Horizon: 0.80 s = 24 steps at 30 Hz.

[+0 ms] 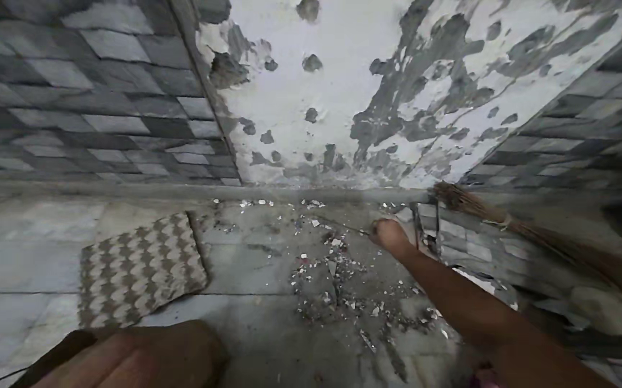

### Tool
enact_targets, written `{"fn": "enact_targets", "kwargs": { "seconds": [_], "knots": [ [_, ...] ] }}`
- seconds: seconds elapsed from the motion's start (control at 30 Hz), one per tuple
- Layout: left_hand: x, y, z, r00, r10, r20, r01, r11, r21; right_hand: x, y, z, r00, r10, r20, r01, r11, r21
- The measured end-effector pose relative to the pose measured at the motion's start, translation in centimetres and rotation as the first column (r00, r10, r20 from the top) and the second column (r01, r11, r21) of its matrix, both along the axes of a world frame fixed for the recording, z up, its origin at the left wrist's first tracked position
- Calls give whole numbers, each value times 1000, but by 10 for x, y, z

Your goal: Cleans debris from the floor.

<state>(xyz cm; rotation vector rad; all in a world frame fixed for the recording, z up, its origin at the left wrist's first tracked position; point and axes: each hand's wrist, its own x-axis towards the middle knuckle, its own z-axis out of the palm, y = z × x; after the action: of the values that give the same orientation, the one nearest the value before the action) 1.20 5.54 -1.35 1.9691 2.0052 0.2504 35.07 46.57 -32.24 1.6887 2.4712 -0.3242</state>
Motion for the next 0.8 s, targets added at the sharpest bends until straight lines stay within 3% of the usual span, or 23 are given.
{"fn": "enact_targets", "kwargs": {
  "seconds": [0.1,0.2,0.37,0.47,0.6,0.7,0.8],
  "knots": [
    [17,32,-39,997,-77,-29,79,993,87,-43,-5,22,996,89,17,-87,993,-79],
    [27,26,-70,993,-119,4,119,992,31,-29,-14,1,981,146,126,-121,975,-187],
    [10,0,-90,994,-111,26,112,993,-42,5,-41,-31,947,121,299,-55,974,-220],
    [6,-2,-88,999,-37,-1,37,998,48,4,-44,-26,962,209,178,-181,970,-165],
    [10,17,-94,985,76,-152,-12,923,385,-75,-74,68,900,409,-148,-414,910,0],
    [21,38,-89,971,93,-220,21,884,467,-137,-126,146,735,534,-417,-564,823,59],
    [33,55,-88,960,120,-254,37,842,538,-171,-180,208,527,552,-646,-660,745,98]
  ]
}}
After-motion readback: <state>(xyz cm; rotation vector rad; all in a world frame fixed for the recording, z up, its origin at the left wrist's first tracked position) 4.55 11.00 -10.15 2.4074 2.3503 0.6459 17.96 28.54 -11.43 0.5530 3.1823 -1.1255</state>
